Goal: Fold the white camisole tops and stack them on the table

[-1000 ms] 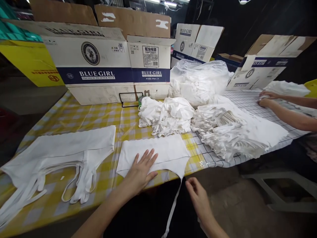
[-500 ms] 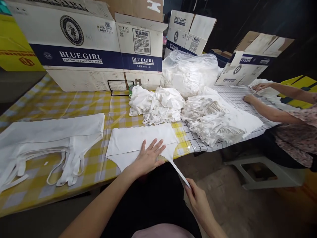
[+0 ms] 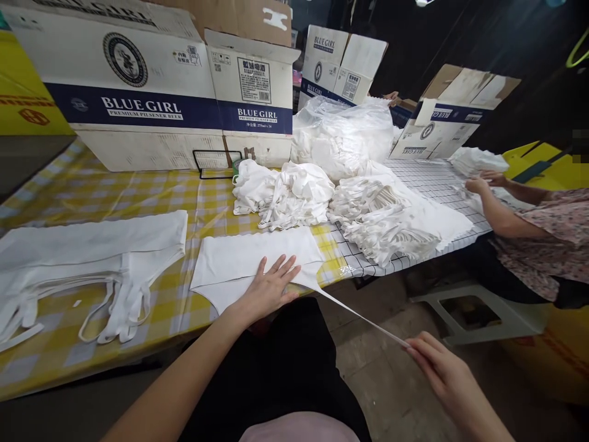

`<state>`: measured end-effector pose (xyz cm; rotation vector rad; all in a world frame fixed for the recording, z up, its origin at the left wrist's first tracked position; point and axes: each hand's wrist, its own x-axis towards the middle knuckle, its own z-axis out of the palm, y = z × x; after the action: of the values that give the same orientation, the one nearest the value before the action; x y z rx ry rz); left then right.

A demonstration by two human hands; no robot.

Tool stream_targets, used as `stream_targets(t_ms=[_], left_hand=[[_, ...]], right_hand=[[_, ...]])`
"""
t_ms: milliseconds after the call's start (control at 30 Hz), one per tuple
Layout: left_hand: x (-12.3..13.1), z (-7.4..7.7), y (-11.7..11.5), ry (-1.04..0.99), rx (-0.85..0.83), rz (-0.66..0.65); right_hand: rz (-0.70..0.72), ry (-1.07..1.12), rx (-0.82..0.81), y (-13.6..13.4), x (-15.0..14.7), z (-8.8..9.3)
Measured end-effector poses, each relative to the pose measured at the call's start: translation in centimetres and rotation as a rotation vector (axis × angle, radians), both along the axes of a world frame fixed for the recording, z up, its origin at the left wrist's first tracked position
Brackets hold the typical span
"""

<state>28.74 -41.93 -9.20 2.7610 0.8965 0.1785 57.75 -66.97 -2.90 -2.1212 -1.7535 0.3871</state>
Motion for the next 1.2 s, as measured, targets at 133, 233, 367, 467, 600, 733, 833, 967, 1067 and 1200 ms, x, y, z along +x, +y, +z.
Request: stream_targets(t_ms=[133, 233, 367, 467, 600, 733, 833, 967, 1067, 1200], left_hand=[[-0.2, -0.5, 0.3, 0.005, 0.013, -0.003], [0.0, -0.6, 0.2, -0.003, 0.036, 0.013], [2.2, 2.6, -2.3, -0.125, 0.003, -0.035], [5.0, 7.0, -5.3, -0.323, -0.287, -0.185], [7.7, 10.1, -7.8, -0.527, -0.770, -0.159], [7.5, 8.7, -7.6, -0.731, -1.155, 0.108], [6.5, 7.7, -6.8, -0.807, -1.277, 0.212], [5.8, 7.7, -6.2, -0.815, -1.294, 0.266], [5.9, 7.7, -6.2, -0.823, -1.300, 0.269], [5.8, 7.2, -6.2, -0.772, -1.286, 0.266]], right_hand=[[-0.005, -0.032, 0.038, -0.1, 1.7, 2.7], [-0.006, -0.031, 0.034, 0.4, 2.0, 4.5], [0.129, 0.066, -0.012, 2.9, 0.4, 7.3], [0.223, 0.169, -0.070, 5.9, -1.9, 9.0], [0.298, 0.246, -0.088, 10.2, -4.2, 9.2], [0.330, 0.100, 0.180, 13.3, -4.3, 6.5], [0.340, -0.076, 0.370, 14.6, -4.2, 3.5], [0.470, -0.229, 0.419, 15.5, -5.3, 0.4], [0.510, -0.226, 0.438, 16.1, -6.4, -0.8], [0.510, -0.114, 0.441, 16.6, -7.0, -1.5]])
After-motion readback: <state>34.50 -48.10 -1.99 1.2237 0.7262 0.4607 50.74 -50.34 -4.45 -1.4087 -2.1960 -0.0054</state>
